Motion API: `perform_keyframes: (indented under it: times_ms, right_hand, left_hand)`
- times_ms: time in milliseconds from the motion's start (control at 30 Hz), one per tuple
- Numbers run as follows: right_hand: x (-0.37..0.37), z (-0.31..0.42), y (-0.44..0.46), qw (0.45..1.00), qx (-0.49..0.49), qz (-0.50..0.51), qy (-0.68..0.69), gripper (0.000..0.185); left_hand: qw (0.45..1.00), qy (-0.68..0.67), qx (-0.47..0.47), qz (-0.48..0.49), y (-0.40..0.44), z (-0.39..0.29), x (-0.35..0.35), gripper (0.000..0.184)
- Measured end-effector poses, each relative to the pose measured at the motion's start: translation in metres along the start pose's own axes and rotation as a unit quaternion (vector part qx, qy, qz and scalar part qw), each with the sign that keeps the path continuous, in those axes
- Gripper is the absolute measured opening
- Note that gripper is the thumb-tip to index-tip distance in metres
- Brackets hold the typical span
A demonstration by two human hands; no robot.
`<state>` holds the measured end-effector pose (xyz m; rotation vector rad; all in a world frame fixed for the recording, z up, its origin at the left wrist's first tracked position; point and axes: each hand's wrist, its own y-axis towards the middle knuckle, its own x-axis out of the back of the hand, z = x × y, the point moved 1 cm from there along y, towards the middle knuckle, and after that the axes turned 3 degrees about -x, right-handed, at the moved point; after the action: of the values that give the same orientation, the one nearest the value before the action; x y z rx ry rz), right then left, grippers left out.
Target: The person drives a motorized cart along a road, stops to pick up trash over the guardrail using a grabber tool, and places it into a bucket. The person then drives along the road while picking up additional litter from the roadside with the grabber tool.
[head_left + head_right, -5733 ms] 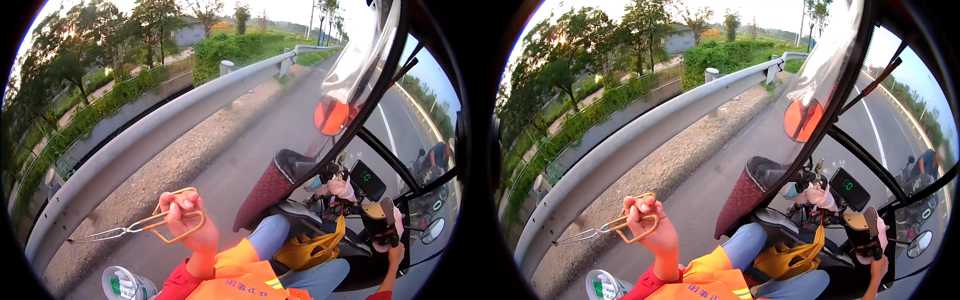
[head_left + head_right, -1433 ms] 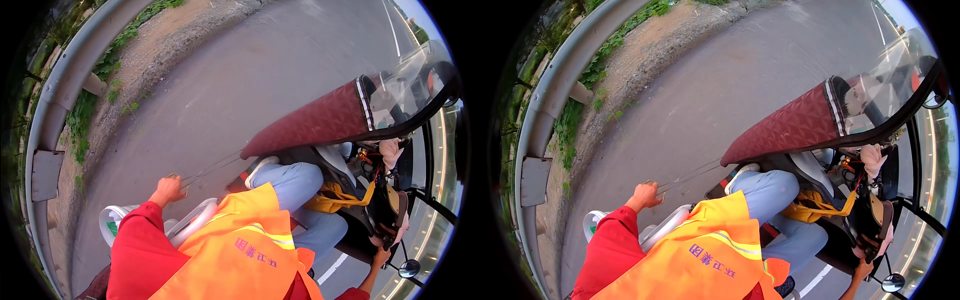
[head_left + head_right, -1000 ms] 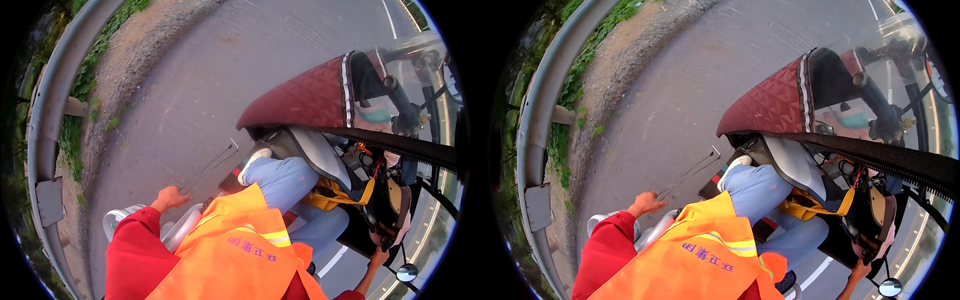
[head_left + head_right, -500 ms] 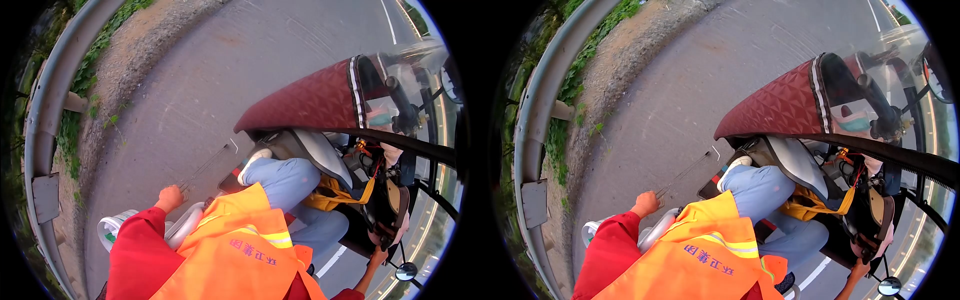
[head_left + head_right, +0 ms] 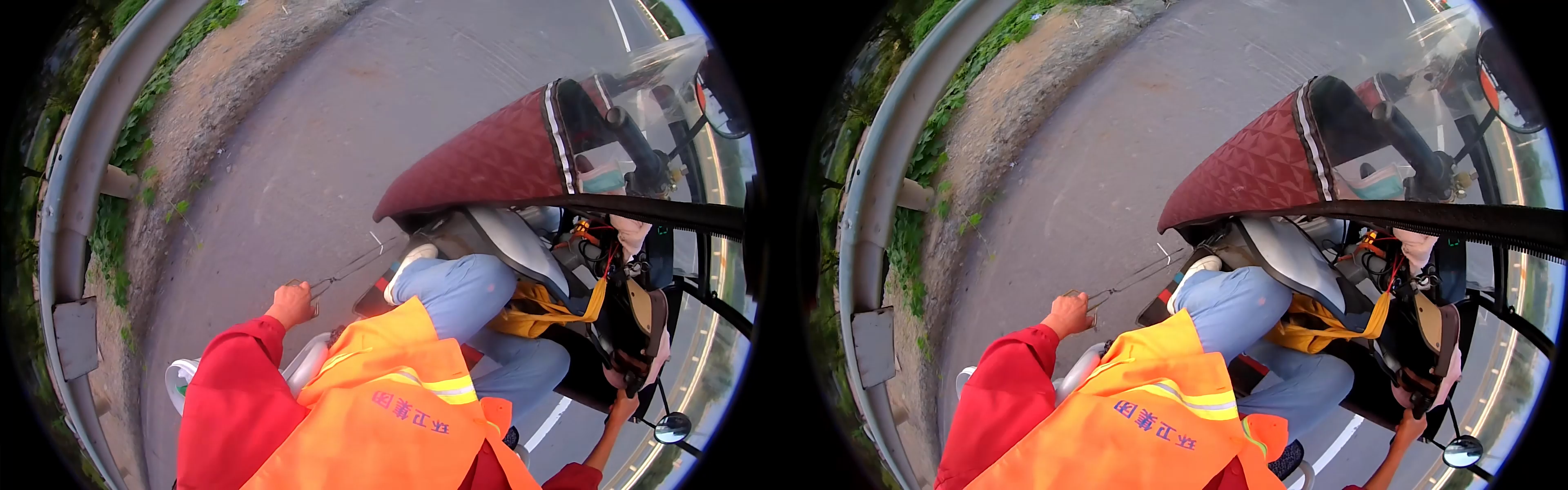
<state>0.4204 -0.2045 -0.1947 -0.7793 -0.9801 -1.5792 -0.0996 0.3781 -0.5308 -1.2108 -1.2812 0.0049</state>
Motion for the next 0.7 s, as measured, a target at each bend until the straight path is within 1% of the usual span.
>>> perform_keyframes:
  times_ms: [33, 67, 100, 167, 233, 300, 333, 400, 433, 500, 533, 600, 700]
  right_hand:
    - [0.000, 0.006, -0.004, 1.000, -0.017, 0.002, 0.010, 0.011]
    - [0.000, 0.012, -0.006, 0.999, -0.035, 0.005, 0.021, 0.011]
    - [0.001, 0.012, -0.006, 0.999, -0.037, 0.003, 0.020, 0.011]
    - [-0.001, 0.012, -0.007, 0.999, -0.028, -0.012, -0.009, 0.012]
    - [-0.002, 0.011, -0.007, 1.000, -0.027, -0.011, -0.007, 0.013]
    - [-0.001, 0.011, -0.003, 1.000, -0.023, -0.009, -0.004, 0.013]
    - [0.001, 0.011, 0.000, 1.000, -0.029, -0.008, 0.001, 0.012]
    - [-0.001, 0.004, 0.007, 0.999, -0.043, -0.012, 0.010, 0.009]
    - [-0.001, 0.000, -0.002, 0.999, -0.042, -0.007, 0.008, 0.009]
    - [-0.001, 0.001, 0.001, 0.999, -0.032, 0.002, 0.004, 0.008]
    - [-0.001, 0.001, 0.001, 0.999, -0.033, 0.005, 0.012, 0.008]
    - [-0.001, 0.001, 0.000, 0.999, -0.039, 0.004, 0.018, 0.008]
    - [-0.001, 0.003, -0.003, 0.999, -0.046, 0.003, 0.021, 0.008]
  left_hand:
    - [1.000, 0.018, -0.009, 0.006, 0.010, 0.001, -0.004, 0.041]
    - [1.000, 0.014, 0.004, 0.018, 0.015, 0.002, -0.003, 0.033]
    - [1.000, 0.015, 0.002, 0.018, 0.014, 0.006, -0.003, 0.033]
    - [0.998, 0.025, 0.043, 0.030, 0.007, 0.025, -0.003, 0.029]
    - [0.998, 0.041, 0.050, 0.019, -0.009, 0.053, -0.011, 0.028]
    - [0.994, 0.036, 0.106, 0.014, -0.031, 0.071, -0.008, 0.028]
    - [0.993, 0.036, 0.109, 0.015, -0.042, 0.072, -0.004, 0.028]
    - [0.991, 0.015, 0.134, 0.014, -0.065, 0.074, 0.011, 0.033]
    - [0.990, 0.014, 0.138, 0.018, -0.074, 0.082, 0.007, 0.033]
    - [0.986, -0.018, 0.168, -0.005, -0.086, 0.077, 0.002, 0.044]
    - [0.985, -0.019, 0.169, -0.007, -0.090, 0.075, -0.004, 0.044]
    - [0.988, -0.023, 0.150, -0.014, -0.096, 0.067, -0.012, 0.055]
    - [0.990, -0.040, 0.133, -0.001, -0.094, 0.048, -0.015, 0.059]
